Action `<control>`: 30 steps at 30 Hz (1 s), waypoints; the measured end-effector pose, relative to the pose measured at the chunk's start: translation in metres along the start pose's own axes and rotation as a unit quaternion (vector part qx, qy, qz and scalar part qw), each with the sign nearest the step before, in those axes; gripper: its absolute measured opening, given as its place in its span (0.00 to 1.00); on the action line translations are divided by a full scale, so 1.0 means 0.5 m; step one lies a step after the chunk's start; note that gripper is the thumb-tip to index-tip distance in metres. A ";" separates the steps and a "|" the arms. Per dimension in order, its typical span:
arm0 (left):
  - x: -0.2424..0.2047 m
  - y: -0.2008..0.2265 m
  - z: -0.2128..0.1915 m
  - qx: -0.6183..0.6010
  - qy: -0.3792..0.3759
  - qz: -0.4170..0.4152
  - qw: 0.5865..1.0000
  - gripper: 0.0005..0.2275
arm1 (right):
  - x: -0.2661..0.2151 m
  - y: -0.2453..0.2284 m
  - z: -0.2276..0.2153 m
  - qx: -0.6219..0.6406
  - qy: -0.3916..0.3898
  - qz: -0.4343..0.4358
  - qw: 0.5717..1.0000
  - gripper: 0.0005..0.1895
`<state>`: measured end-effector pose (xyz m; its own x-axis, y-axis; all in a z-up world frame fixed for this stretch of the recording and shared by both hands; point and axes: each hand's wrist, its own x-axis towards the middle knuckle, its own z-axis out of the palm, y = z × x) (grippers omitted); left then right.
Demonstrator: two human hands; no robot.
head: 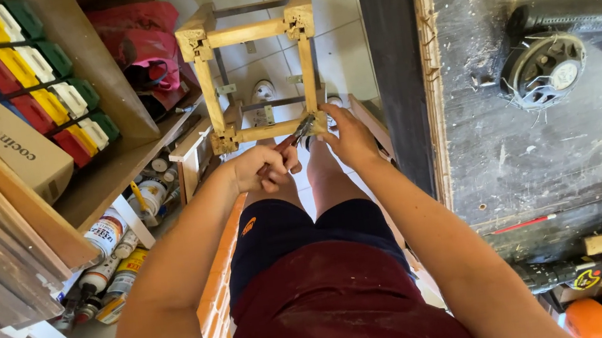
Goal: Removing staples from a wooden frame using pliers in a workshop environment.
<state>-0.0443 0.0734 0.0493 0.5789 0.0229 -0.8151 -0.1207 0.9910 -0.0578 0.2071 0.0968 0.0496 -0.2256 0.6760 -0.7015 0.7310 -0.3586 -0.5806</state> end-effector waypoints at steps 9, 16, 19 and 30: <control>-0.001 -0.051 0.067 0.458 0.088 0.160 0.870 0.11 | 0.016 0.026 0.053 0.050 0.234 -0.196 0.951 0.14; -0.158 0.021 0.236 0.546 0.085 0.114 0.826 0.15 | -0.125 -0.003 -0.080 -0.043 0.289 -0.260 0.920 0.06; -0.204 0.036 0.308 0.538 0.085 0.104 0.832 0.18 | -0.207 0.037 -0.189 -0.015 0.334 -0.273 0.902 0.10; -0.182 -0.113 0.260 0.494 0.224 0.076 0.837 0.12 | -0.295 0.277 -0.549 -0.144 0.420 0.034 0.895 0.09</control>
<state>0.0148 0.0327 0.2015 0.2310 0.3268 -0.9164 0.6878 0.6113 0.3914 0.5183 0.1242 0.1862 0.3012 0.9479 -0.1035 0.8879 -0.3183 -0.3320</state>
